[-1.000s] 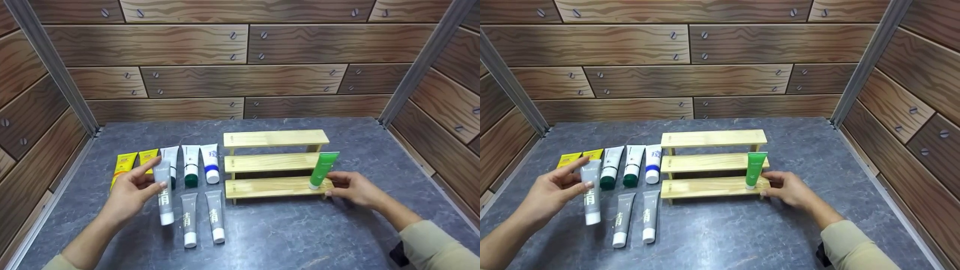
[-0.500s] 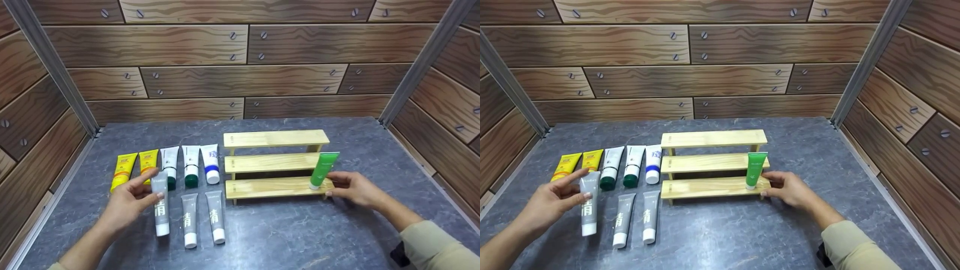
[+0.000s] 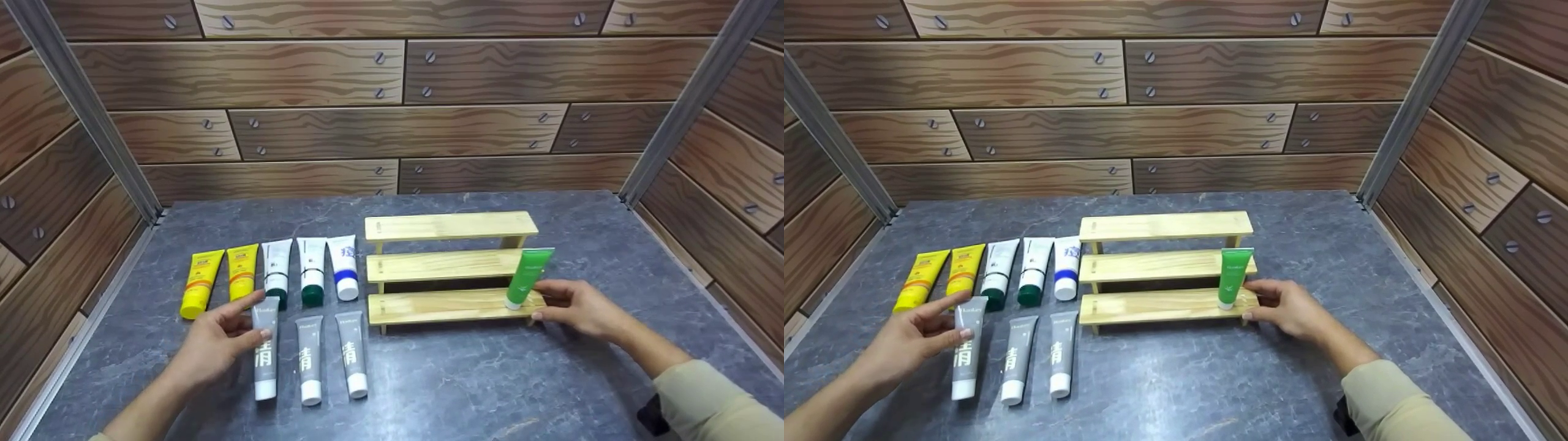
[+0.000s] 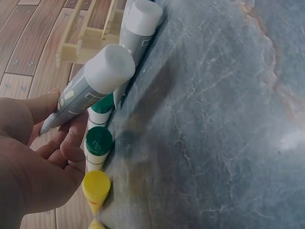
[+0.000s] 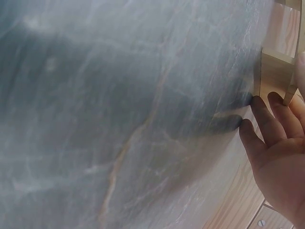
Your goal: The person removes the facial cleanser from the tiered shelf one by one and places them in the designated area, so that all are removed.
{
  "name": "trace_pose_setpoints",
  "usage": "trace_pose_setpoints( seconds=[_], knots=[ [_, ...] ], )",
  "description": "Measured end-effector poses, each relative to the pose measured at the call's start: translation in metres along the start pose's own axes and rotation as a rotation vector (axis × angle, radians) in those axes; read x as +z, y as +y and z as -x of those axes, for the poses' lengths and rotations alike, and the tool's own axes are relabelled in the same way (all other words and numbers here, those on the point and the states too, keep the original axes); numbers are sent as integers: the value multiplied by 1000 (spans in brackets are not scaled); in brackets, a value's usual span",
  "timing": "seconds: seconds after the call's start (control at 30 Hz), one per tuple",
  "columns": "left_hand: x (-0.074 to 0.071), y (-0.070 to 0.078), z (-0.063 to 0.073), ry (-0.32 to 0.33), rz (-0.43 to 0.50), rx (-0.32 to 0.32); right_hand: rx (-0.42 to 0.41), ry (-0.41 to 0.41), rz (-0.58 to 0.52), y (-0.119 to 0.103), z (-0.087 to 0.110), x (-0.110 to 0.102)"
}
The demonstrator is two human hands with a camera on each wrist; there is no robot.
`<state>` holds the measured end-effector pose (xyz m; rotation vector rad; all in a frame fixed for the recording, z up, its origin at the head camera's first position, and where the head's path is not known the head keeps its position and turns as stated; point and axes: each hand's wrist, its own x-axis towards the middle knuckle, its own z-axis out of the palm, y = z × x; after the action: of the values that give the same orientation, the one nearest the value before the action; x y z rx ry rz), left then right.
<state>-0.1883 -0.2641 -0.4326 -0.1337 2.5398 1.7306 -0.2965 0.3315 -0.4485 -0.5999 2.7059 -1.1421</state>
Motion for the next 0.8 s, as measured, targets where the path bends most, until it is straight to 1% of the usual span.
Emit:
trace_pose_setpoints(
  seconds=[0.13,0.23,0.37,0.57,0.7,0.8],
  knots=[
    [0,-3,0,-20,-7,-8,2,-1,-6,0,0,0],
    [0,-4,-1,-36,-9,4,2,-2,-15,0,0,0],
    [1,-6,-2,-41,-31,14,4,-1,-9,0,0,0],
    [1,-9,-4,-54,-44,13,8,2,6,-1,0,0],
    [1,-11,-5,-63,-57,7,8,5,12,-2,0,0],
    [1,-12,-7,-68,-84,-17,4,-6,-23,-1,0,0]
  ],
)
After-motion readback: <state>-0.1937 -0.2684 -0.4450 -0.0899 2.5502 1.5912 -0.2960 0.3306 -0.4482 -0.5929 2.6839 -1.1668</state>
